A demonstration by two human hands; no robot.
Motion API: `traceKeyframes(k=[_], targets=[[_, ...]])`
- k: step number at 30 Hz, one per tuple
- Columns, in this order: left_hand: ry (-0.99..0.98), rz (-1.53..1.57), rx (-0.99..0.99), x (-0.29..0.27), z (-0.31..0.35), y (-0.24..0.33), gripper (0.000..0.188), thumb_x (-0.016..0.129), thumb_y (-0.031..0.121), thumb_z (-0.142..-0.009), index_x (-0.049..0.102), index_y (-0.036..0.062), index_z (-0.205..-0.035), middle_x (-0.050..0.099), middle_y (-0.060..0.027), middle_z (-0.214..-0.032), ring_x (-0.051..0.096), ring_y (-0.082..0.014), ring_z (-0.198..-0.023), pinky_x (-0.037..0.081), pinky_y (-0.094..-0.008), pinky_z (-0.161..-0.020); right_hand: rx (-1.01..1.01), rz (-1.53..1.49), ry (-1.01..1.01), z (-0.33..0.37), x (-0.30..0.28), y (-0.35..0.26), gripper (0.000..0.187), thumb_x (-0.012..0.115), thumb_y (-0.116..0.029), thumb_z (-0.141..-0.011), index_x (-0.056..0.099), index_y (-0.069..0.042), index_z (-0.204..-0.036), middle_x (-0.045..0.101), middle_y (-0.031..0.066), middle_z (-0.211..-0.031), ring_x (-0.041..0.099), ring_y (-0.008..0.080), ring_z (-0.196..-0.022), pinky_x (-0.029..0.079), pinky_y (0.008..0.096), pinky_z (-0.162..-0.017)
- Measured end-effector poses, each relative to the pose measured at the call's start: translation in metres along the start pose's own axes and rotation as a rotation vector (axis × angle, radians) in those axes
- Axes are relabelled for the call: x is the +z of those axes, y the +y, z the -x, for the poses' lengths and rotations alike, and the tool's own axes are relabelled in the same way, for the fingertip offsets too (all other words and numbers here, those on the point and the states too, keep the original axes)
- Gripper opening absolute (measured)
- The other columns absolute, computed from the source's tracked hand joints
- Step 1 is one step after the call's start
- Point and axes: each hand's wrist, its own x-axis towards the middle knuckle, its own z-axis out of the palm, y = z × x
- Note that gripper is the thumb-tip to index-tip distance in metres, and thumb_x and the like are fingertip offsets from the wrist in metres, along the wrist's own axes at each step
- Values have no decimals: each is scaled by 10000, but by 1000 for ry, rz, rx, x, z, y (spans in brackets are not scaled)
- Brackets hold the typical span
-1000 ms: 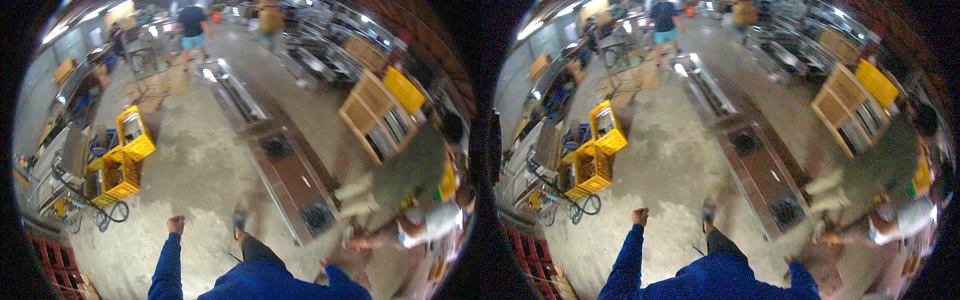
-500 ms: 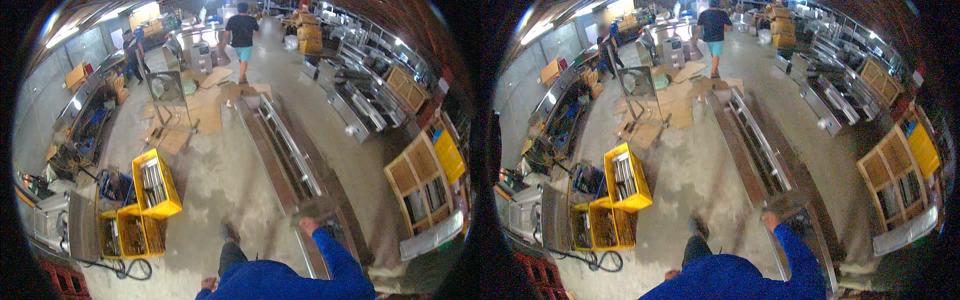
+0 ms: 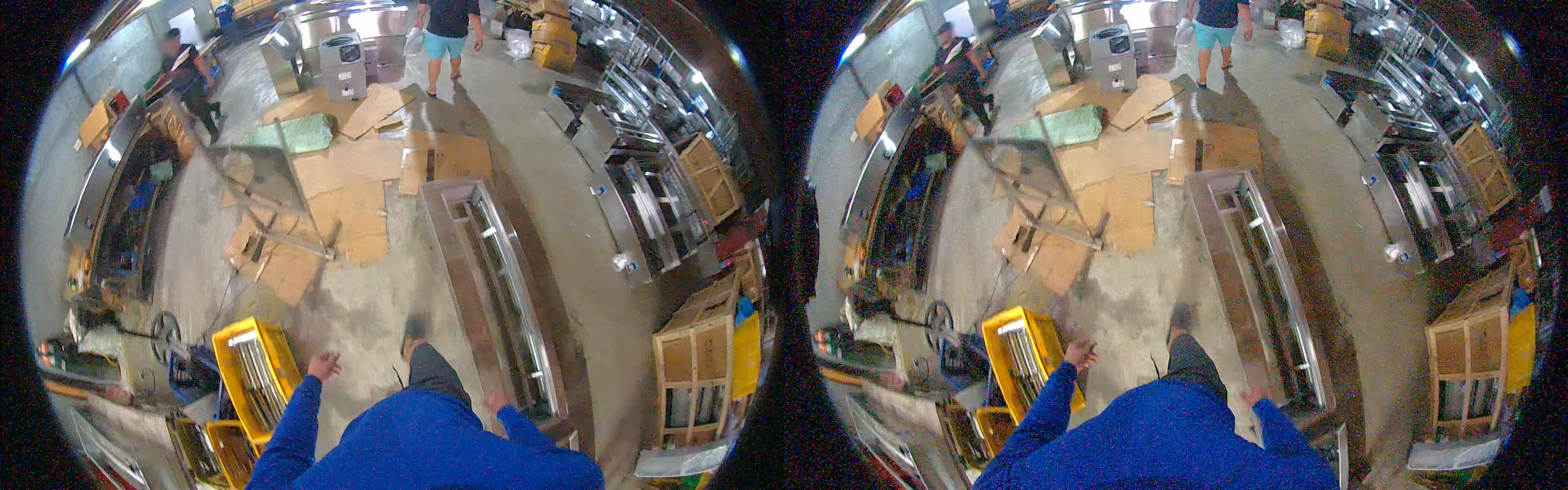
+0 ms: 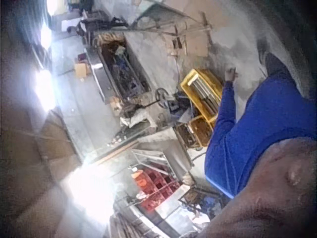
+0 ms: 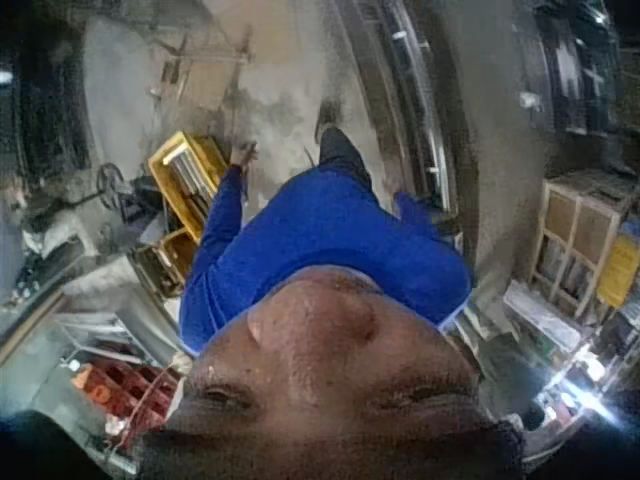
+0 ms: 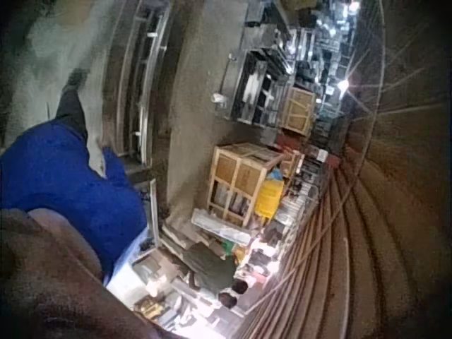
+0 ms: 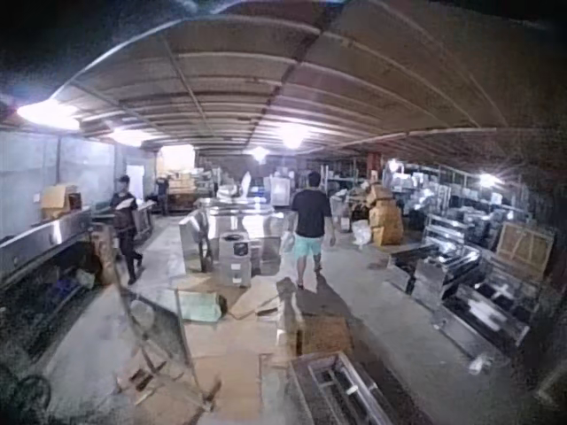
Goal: The person wraps a large white appliance with bubble wrap and secures it with packing tape. They then move to another area and place a black object into a white cloth bag.
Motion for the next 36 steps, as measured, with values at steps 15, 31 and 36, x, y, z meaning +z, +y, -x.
traceKeyframes(k=[15, 31, 36], targets=[[53, -632, 281, 119, -444, 561, 444, 675, 436, -893, 729, 32, -1069, 744, -151, -945, 709, -268, -899, 547, -397, -813, -365, -548, 186, -628, -472, -578, 166, 694, -202, -904, 678, -44, -954, 701, 41, -859, 661, 158, -801, 540, 357, -715], [6, -684, 522, 220, -1085, 1338, 333, 690, 356, -908, 707, 59, -1060, 677, -93, -756, 633, -184, -675, 519, -348, -645, 73, -84, -176, -1088, -658, -844, 330, 565, -354, -946, 666, -40, -970, 692, 156, -958, 643, 295, -863, 529, 449, -772], [-68, -653, 631, 327, -1314, 1578, 438, 711, 340, -906, 638, 36, -1213, 668, -71, -745, 613, -143, -638, 505, -305, -600, 335, -83, -190, -1255, -779, -896, 433, 605, -408, -907, 628, -29, -1115, 654, 192, -1110, 618, 335, -1009, 504, 473, -876]])
